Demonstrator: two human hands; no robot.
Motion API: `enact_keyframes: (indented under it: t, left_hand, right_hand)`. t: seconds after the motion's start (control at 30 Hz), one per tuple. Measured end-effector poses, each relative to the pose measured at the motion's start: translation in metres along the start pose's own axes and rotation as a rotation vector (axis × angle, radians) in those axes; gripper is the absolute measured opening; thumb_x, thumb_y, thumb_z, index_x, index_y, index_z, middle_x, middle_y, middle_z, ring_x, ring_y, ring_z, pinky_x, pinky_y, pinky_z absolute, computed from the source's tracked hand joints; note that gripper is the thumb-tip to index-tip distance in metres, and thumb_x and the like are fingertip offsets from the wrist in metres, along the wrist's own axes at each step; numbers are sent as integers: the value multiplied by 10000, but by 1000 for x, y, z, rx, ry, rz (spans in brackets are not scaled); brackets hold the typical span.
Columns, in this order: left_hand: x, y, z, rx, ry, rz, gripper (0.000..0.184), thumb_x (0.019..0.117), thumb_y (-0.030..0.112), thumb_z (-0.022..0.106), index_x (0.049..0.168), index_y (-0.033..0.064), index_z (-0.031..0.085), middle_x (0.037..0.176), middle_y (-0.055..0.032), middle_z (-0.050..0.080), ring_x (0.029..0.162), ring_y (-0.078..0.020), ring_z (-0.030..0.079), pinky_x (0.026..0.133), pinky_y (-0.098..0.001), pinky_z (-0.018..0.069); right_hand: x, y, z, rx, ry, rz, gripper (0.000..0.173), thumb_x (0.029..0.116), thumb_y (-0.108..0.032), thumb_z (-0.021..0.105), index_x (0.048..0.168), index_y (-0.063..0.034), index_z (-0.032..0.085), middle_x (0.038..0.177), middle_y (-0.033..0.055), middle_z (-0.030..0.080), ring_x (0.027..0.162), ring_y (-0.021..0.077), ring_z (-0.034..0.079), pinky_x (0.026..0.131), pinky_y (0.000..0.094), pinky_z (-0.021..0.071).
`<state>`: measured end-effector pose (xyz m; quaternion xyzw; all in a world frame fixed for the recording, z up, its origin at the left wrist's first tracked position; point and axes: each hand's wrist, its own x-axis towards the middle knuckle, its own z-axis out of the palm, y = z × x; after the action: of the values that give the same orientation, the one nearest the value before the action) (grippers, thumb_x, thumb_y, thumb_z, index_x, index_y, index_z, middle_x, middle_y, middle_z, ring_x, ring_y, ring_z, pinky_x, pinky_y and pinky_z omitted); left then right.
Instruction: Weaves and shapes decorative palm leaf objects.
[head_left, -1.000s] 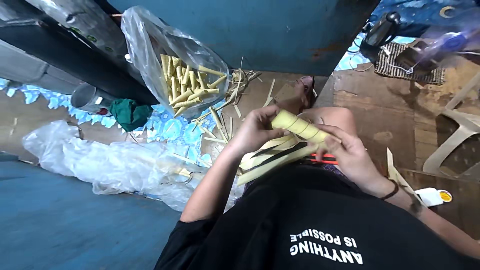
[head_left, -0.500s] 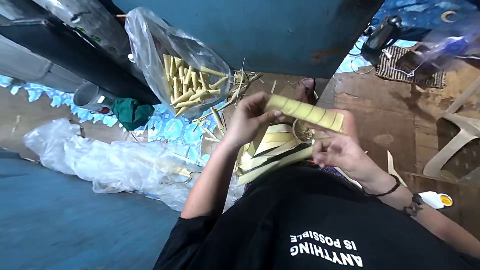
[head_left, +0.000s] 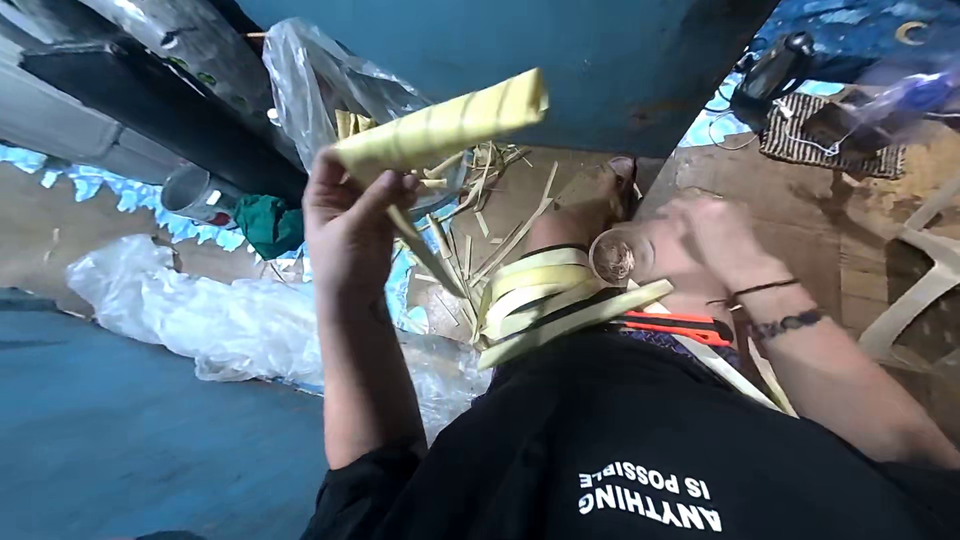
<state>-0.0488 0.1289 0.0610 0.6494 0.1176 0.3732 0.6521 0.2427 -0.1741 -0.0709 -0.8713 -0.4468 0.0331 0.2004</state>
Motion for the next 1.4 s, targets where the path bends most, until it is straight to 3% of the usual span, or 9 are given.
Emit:
enact_keyframes:
  t: [0.13,0.33,0.5,0.57,0.7,0.87,1.03,1.2,1.4]
  left_hand:
    - [-14,-11,-6,170,-83,-70,322,912,-40,636,1117,205,604,965,103,745,833,-60,719,773,-268,623]
    - [-21,-63,57,200,-385,-292,165,933,-22,652,1095,-4,623,936,-46,729,824,-137,725,793,-349,631]
    - [-23,-67,76,162,-527,-262,239,893,-22,713,1123,-2,652,936,-26,724,821,-80,696,772,-273,602]
    - [-27,-68,79,171,-544,-241,208,897,-23,708,1098,-3,658,930,-26,727,827,-77,701,782,-271,603]
    - [-30,-71,84,174,-475,-234,190,917,-30,687,1101,-15,641,905,-38,727,805,-94,711,783,-288,615]
    - [-36,-72,88,115,-530,-239,170,945,-2,654,1114,-10,642,915,-27,730,828,-99,716,799,-298,614]
    - [-41,-75,90,97,-457,-277,184,949,-17,651,1132,0,637,892,-3,728,769,-81,712,756,-279,623]
    - [-49,-81,90,44,-509,-191,137,965,-4,631,1100,3,657,925,6,730,829,-85,714,810,-305,620]
    - [-61,-80,87,168,-490,-238,127,985,40,606,1087,56,679,926,39,718,820,-48,687,778,-256,594]
  right_hand:
    - [-7,32,-38,-66,-29,399,430,1085,-294,503,1343,49,528,1157,404,603,1035,647,594,800,802,448]
    - [-42,-86,-30,293,117,-377,518,951,-440,669,1379,-149,655,1473,197,532,1291,343,559,1033,530,478]
    - [-62,-96,-27,1254,-161,176,352,1103,-152,383,1325,-81,647,961,-19,719,679,-4,626,593,134,526]
    - [-65,-90,-32,1448,-292,423,411,1125,-285,294,1296,-123,630,743,-4,671,513,17,567,462,139,478]
    - [-84,-82,-17,714,119,-116,435,1032,-302,591,1375,-36,616,1169,76,668,967,96,662,831,271,585]
    - [-86,-84,-26,1399,-176,417,407,1127,-239,313,1344,-99,628,779,33,708,546,53,612,498,168,516]
    - [-100,-76,-6,635,238,-182,389,1030,-244,606,1328,5,640,1206,121,669,1087,136,654,936,289,559]
    - [-103,-78,-24,1539,-259,435,466,1129,-276,247,1327,-95,628,719,15,677,482,26,570,429,142,475]
    - [-129,-28,-15,1149,-49,309,415,1106,-298,349,1343,-74,607,1053,9,714,824,96,681,759,300,593]
